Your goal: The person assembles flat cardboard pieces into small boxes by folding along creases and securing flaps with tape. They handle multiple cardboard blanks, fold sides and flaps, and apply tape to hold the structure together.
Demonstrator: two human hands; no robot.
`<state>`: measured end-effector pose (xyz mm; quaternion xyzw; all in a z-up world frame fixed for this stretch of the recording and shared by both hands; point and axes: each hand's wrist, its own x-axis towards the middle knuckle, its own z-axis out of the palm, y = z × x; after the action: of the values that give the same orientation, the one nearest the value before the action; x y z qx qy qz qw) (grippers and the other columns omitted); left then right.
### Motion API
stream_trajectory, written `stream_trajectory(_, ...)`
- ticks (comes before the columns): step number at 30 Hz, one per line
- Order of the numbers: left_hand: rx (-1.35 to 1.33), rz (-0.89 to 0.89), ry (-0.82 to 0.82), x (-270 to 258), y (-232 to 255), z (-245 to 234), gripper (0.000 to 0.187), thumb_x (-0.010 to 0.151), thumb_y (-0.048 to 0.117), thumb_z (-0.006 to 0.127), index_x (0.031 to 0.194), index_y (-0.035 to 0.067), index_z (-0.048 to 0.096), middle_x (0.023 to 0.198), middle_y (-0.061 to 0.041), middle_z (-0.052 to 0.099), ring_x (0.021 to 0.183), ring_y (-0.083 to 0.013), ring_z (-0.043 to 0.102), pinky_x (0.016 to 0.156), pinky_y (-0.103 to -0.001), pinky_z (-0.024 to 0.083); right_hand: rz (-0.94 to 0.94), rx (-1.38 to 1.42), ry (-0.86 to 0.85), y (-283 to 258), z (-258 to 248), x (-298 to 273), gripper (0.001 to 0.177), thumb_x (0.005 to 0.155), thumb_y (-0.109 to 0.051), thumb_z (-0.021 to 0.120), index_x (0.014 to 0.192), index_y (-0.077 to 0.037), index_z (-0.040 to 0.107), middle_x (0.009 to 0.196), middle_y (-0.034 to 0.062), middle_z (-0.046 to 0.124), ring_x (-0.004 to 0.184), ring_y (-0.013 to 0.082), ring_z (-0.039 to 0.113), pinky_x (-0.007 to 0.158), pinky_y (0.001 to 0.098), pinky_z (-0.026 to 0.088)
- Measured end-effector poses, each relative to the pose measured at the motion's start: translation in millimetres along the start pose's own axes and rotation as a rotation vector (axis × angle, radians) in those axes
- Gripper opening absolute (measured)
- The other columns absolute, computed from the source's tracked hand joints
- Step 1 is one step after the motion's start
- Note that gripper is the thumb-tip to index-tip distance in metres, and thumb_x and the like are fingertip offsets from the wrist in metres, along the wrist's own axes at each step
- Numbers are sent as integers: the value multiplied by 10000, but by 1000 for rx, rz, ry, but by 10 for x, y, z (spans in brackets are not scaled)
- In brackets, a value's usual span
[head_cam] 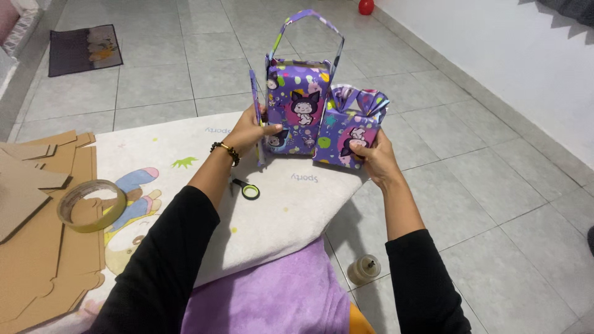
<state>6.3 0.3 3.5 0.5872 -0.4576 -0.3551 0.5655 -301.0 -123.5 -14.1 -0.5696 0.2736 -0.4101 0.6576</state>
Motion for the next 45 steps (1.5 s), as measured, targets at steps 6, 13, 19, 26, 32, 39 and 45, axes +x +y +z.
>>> stream_trajectory(6,19,-289,-43,67,-44,22,389,922,303,719,1184,34,618,837,-39,694,637,-105,563,521,-266,450,144,64,46,68,-253,114,392,996,-224,603,1345,-46,578,1170,69,701,1026,177,678,898,357,573)
stream_trajectory(13,102,-324,152,-68,-474,401,552,842,336,770,1136,-91,581,935,-160,731,762,-204,704,621,-344,576,237,-163,166,388,-377,352,480,1003,-319,623,1305,52,600,1147,136,719,978,190,695,867,349,564)
stream_trajectory(19,418,-220,267,-64,-534,603,659,820,454,792,1106,-117,630,1021,-224,730,924,-292,741,800,-380,587,107,-662,264,388,-293,379,496,949,-410,671,1220,4,712,1064,136,754,958,234,714,837,349,537)
stream_trajectory(26,390,-304,300,-87,-463,525,771,908,620,644,1179,-101,622,1166,-269,674,1080,-364,666,921,-433,539,4,-1213,451,154,-73,273,627,887,-508,721,1344,-90,616,1356,218,565,1217,405,501,945,607,380)
stream_trajectory(32,246,-311,373,-193,-453,340,740,973,571,521,1242,-117,553,1208,-290,662,1106,-368,686,912,-438,545,-414,-1185,354,33,298,154,351,898,-280,733,1241,-217,768,1309,136,640,1270,366,538,1056,569,389)
stream_trajectory(39,197,-293,332,-321,-409,487,627,962,429,575,1238,-132,532,1166,-292,681,1022,-344,721,856,-411,570,-529,-1451,159,34,710,295,198,754,-203,795,947,-171,826,997,159,711,948,374,675,780,481,555)
stream_trajectory(45,196,-308,288,-365,-347,529,524,929,281,615,1239,-130,514,1172,-280,682,1014,-330,740,857,-404,593,-572,-1604,196,242,784,523,96,832,-78,691,856,-78,783,1008,158,707,959,366,690,754,482,575)
